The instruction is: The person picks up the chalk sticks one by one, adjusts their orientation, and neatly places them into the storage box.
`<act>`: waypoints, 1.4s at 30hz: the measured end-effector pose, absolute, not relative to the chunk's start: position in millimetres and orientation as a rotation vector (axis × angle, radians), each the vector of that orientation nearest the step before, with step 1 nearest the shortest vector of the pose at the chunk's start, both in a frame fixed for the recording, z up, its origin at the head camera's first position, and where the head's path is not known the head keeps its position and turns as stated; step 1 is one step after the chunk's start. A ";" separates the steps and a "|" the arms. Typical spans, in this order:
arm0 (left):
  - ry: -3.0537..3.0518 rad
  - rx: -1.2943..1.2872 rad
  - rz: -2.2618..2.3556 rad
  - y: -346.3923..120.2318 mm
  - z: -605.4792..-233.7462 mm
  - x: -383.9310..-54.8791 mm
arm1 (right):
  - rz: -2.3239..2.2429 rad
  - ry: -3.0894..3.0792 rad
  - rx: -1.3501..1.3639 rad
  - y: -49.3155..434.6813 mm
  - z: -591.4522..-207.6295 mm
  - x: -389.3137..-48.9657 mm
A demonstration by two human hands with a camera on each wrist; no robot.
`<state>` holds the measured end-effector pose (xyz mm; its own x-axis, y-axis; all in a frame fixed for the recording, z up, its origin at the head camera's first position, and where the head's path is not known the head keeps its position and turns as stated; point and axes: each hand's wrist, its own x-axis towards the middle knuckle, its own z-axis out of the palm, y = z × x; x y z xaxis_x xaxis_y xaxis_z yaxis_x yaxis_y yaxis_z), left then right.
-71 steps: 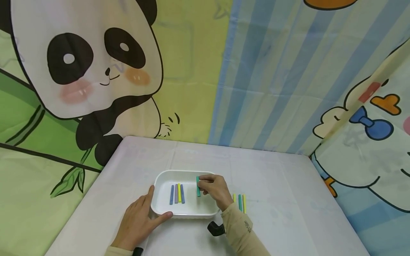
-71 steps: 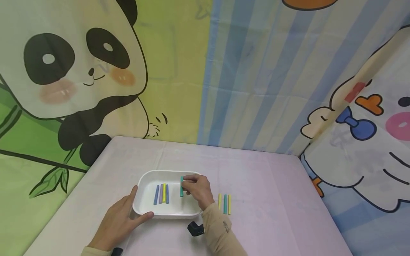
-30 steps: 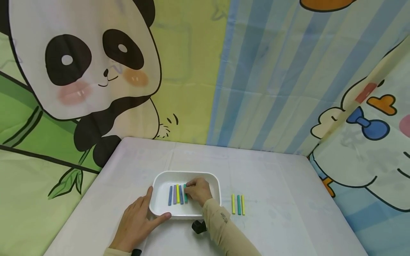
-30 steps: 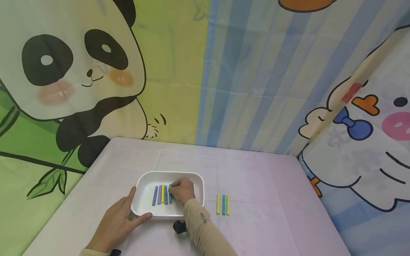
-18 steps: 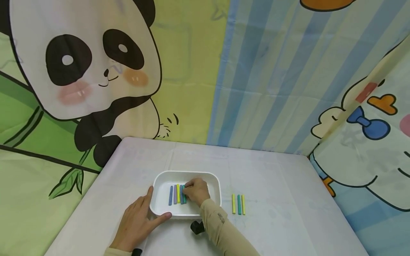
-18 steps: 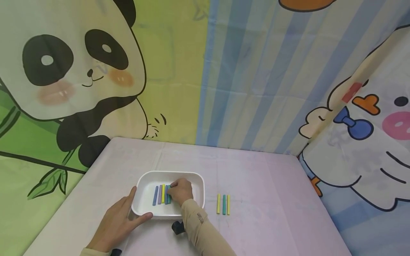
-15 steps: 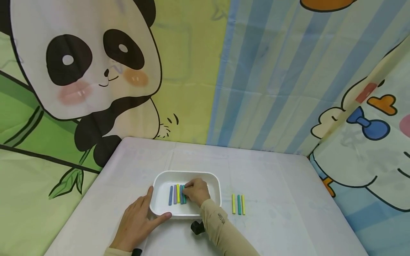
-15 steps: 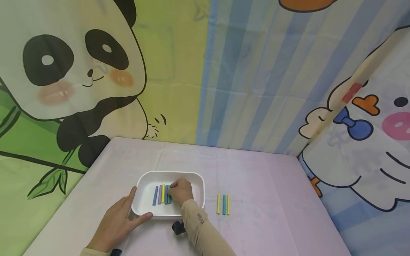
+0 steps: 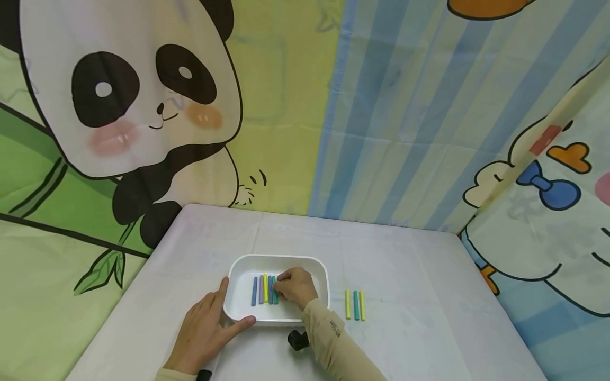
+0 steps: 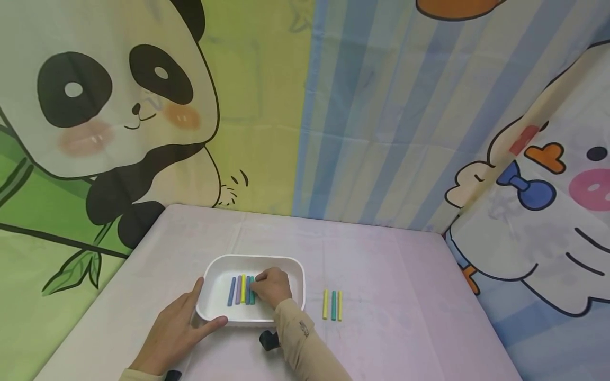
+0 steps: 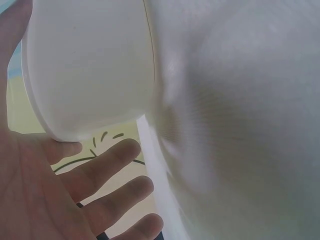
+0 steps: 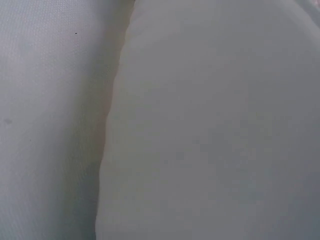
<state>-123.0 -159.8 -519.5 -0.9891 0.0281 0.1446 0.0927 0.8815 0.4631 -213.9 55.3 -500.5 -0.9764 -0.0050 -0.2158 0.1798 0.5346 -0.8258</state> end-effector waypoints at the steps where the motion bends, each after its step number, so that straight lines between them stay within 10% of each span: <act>1: -2.915 -0.093 -0.728 -159.9 -519.7 -123.1 | -1.420 2.586 0.146 56.1 -500.1 -213.6; 42: -2.926 -0.057 -0.740 -159.4 -522.5 -124.6 | -1.638 2.745 0.074 146.8 -452.8 -170.9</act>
<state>-124.6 -159.4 -522.5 -0.9917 0.0062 0.1284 0.0665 0.8795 0.4713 -170.9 146.8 -452.8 -0.9974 0.0684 0.0240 0.0113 0.4744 -0.8803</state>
